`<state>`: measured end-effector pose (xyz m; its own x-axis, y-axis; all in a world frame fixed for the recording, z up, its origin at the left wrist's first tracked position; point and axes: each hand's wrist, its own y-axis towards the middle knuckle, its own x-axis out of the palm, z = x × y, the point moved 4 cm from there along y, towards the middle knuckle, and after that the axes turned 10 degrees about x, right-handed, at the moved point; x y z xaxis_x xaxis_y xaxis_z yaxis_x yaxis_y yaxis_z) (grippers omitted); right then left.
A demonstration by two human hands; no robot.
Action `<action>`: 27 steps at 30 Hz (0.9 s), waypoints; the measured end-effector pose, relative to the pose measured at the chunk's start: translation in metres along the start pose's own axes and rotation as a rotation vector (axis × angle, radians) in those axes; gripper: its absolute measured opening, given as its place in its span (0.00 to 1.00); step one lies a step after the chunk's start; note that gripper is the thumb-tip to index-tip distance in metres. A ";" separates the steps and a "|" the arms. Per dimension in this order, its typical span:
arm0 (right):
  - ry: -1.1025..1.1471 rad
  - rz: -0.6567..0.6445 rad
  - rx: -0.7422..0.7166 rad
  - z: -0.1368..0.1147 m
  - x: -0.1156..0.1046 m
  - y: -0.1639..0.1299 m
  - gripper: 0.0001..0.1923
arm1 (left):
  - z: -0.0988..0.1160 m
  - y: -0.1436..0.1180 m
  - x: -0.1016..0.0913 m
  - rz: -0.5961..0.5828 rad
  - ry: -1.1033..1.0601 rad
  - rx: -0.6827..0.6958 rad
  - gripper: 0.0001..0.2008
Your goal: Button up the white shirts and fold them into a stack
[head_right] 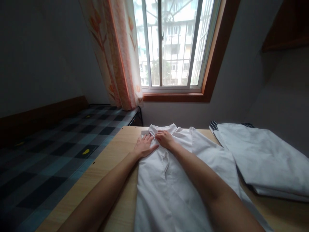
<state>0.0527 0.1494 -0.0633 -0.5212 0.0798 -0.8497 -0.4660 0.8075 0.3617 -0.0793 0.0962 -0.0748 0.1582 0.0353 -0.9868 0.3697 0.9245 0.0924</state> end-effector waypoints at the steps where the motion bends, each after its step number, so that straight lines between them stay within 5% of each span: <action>1: -0.017 -0.036 -0.017 -0.002 -0.001 -0.007 0.12 | -0.001 0.002 0.001 -0.009 0.006 0.003 0.38; 9: -0.047 -0.350 -0.228 -0.070 -0.027 -0.120 0.35 | -0.005 0.018 0.004 -0.079 0.052 0.067 0.30; 16: 0.001 -0.403 -0.262 -0.129 -0.036 -0.186 0.45 | 0.000 0.038 0.001 -0.118 0.045 0.089 0.29; 21: -0.035 -0.323 -0.373 -0.164 -0.031 -0.213 0.48 | 0.003 0.056 0.002 -0.138 0.064 0.130 0.30; 27: -0.290 -0.054 -0.376 -0.176 0.028 -0.228 0.29 | 0.008 0.079 0.003 -0.135 0.094 0.145 0.30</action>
<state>0.0180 -0.1354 -0.1020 -0.2929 0.2464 -0.9239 -0.7411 0.5521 0.3822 -0.0422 0.1664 -0.0692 0.0145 -0.0437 -0.9989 0.5108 0.8592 -0.0302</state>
